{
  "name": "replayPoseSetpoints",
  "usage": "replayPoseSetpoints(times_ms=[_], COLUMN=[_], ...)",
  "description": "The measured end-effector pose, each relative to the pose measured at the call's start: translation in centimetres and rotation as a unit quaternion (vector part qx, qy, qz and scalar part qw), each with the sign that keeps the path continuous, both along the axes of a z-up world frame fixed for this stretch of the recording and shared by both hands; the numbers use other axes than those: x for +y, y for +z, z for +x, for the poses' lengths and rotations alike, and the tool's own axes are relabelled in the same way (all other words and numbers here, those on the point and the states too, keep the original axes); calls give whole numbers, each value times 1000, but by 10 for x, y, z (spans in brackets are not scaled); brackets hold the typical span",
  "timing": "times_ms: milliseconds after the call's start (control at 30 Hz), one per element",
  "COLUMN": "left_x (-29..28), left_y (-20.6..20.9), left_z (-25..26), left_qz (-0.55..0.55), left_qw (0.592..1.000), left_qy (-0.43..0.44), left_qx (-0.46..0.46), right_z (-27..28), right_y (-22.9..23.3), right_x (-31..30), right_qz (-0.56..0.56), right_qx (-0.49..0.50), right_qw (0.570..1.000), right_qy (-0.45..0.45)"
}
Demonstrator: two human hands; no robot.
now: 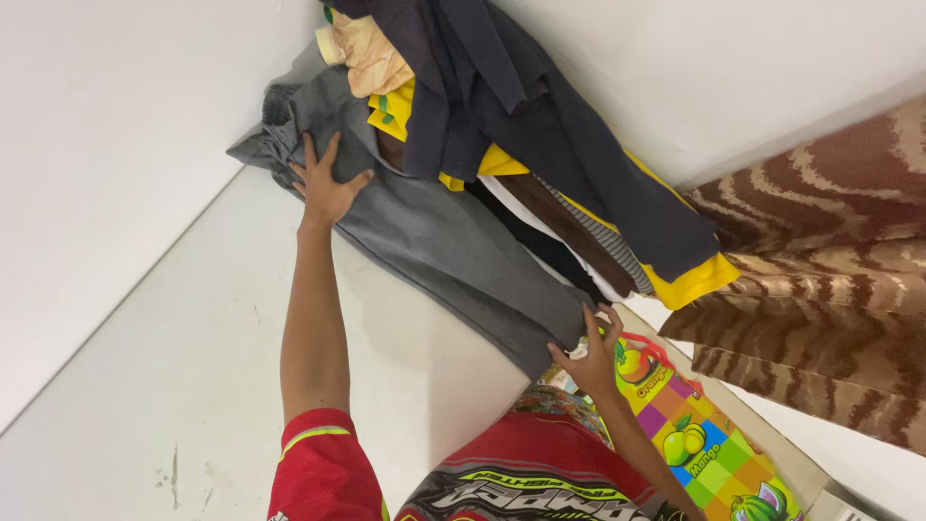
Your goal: The person removes various garments from a white closet shelf, folds them by hand, and places them on a nearby white table. Items handled include a yellow t-shirt, a beige towel, a dark blue t-shirt, grey pants, dark shorts, white shorts, olive cargo pants, and a black t-shirt.
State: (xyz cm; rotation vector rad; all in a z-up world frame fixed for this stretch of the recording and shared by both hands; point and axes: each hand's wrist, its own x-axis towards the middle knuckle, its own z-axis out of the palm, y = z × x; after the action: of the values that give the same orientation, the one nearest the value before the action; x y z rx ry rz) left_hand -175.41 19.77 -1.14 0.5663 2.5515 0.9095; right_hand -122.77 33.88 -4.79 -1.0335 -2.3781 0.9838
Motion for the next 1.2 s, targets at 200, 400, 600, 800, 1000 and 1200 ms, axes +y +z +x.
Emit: replayPoseSetpoints(times_ms=[200, 400, 600, 800, 1000, 1200], left_x=[6, 39, 41, 37, 35, 3], left_y=[-22, -6, -5, -21, -20, -18], left_z=[17, 18, 55, 54, 40, 45], left_qz=[39, -147, -154, -176, -139, 9], left_qw=[999, 989, 985, 983, 989, 997], left_qy=[-12, 27, 70, 45, 43, 69], left_qx=[27, 18, -17, -4, -23, 46], right_z=[0, -28, -95, -90, -31, -21], right_y=[6, 63, 74, 45, 24, 31], right_x=[25, 16, 19, 30, 34, 21], right_qz=[53, 99, 193, 179, 164, 157], right_qx=[-61, -188, -133, -144, -129, -98], right_qw=[997, 977, 955, 953, 961, 971], right_qy=[-3, 17, 183, 196, 183, 150])
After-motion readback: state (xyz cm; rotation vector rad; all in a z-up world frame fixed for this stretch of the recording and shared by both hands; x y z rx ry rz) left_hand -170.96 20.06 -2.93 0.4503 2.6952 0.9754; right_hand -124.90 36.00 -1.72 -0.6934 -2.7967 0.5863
